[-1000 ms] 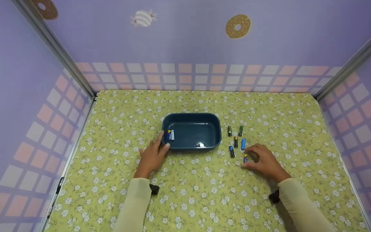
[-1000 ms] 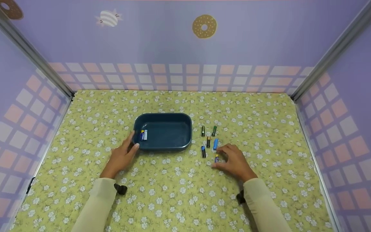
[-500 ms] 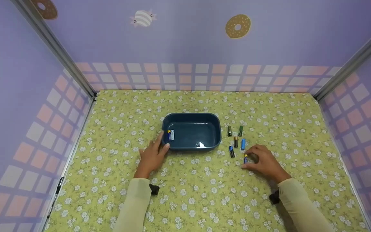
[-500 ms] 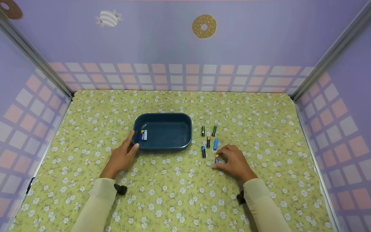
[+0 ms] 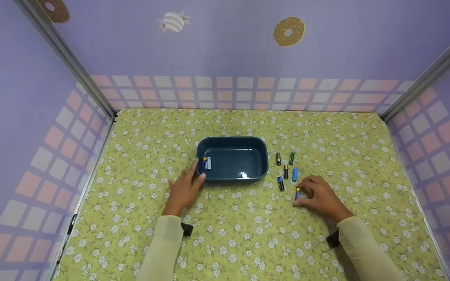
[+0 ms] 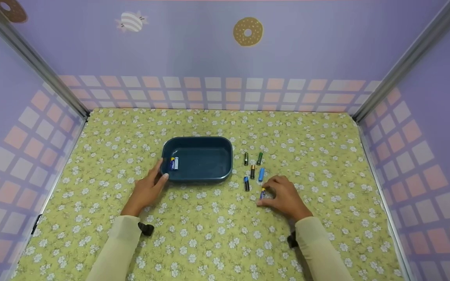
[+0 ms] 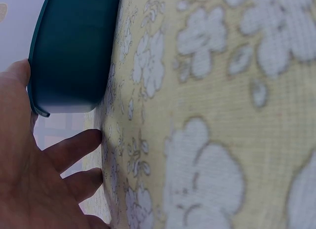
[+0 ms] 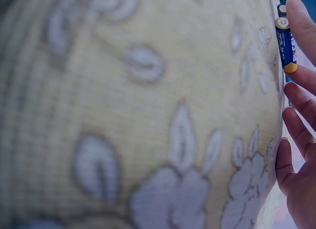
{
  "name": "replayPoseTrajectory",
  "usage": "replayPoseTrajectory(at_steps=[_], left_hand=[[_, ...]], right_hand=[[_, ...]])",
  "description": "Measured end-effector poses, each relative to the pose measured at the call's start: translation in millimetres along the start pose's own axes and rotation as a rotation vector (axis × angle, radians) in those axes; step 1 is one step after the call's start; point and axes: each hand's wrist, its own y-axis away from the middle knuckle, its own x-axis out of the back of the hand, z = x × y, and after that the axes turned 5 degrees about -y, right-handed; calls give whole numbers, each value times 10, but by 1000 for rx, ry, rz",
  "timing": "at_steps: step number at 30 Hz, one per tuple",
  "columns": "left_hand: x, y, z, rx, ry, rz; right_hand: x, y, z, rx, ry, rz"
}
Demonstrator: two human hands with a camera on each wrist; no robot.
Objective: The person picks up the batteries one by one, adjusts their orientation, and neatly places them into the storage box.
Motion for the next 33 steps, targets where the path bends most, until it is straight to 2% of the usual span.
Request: replayPoseTrajectory(at_steps=[9, 24, 33], left_hand=[[8, 7, -2, -1, 11, -8], [-1, 14, -9, -2, 9, -1], [1, 16, 9, -1, 18, 8]], right_hand=[[-8, 3, 4, 19, 25, 1], [-14, -11, 17, -1, 20, 5], [0, -10, -27, -47, 16, -6]])
